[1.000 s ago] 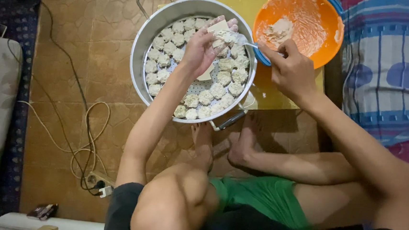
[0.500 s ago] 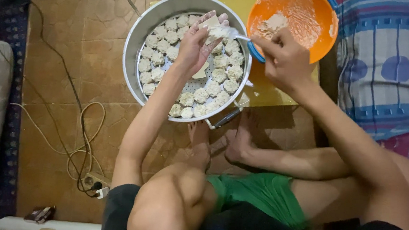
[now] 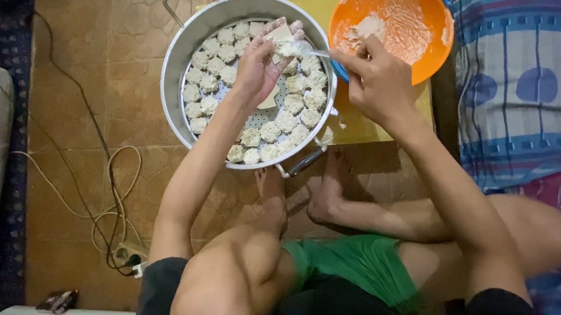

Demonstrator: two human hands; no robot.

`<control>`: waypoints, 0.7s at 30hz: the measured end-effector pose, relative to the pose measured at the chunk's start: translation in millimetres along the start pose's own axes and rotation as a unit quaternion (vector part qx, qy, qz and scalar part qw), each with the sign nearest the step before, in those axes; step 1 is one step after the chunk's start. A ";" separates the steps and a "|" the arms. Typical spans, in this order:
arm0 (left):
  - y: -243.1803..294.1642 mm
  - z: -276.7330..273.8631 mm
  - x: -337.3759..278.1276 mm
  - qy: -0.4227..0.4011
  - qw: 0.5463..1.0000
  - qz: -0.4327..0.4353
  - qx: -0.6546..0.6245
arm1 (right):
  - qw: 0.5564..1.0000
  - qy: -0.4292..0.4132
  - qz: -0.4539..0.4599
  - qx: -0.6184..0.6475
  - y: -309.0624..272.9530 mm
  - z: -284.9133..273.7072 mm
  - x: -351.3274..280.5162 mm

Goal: Filling dumpling wrappers with a mixture using a spoon and placing them in a steamer basket.

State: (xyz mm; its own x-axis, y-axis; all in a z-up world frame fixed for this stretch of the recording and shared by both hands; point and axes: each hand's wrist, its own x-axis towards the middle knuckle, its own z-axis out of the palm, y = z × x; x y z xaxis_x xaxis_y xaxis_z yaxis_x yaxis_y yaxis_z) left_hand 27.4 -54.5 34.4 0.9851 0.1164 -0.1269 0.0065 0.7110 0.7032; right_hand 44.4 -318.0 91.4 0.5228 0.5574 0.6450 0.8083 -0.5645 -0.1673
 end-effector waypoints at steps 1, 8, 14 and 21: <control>-0.2 0.1 0.4 0.001 1.000 -0.002 0.001 | 1.000 -0.016 0.005 0.003 2.6 1.6 -2.0; -5.1 -7.8 2.6 -0.015 1.000 -0.002 0.008 | 1.000 0.006 -0.005 0.011 -1.3 -8.5 0.3; -5.4 -6.3 1.5 -0.007 0.999 -0.005 0.038 | 0.999 -0.034 0.003 -0.016 3.0 1.9 -5.7; -5.8 -4.9 0.4 0.005 1.000 -0.008 -0.005 | 0.999 0.022 -0.004 0.024 -3.7 -11.1 0.9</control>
State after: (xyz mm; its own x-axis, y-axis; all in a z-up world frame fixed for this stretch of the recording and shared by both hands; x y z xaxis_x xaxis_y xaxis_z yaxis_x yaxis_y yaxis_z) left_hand 26.8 -55.3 26.8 0.9829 0.1122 -0.1460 0.0208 0.7204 0.6933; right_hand 38.9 -322.2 100.9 0.5046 0.5337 0.6786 0.8253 -0.5291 -0.1975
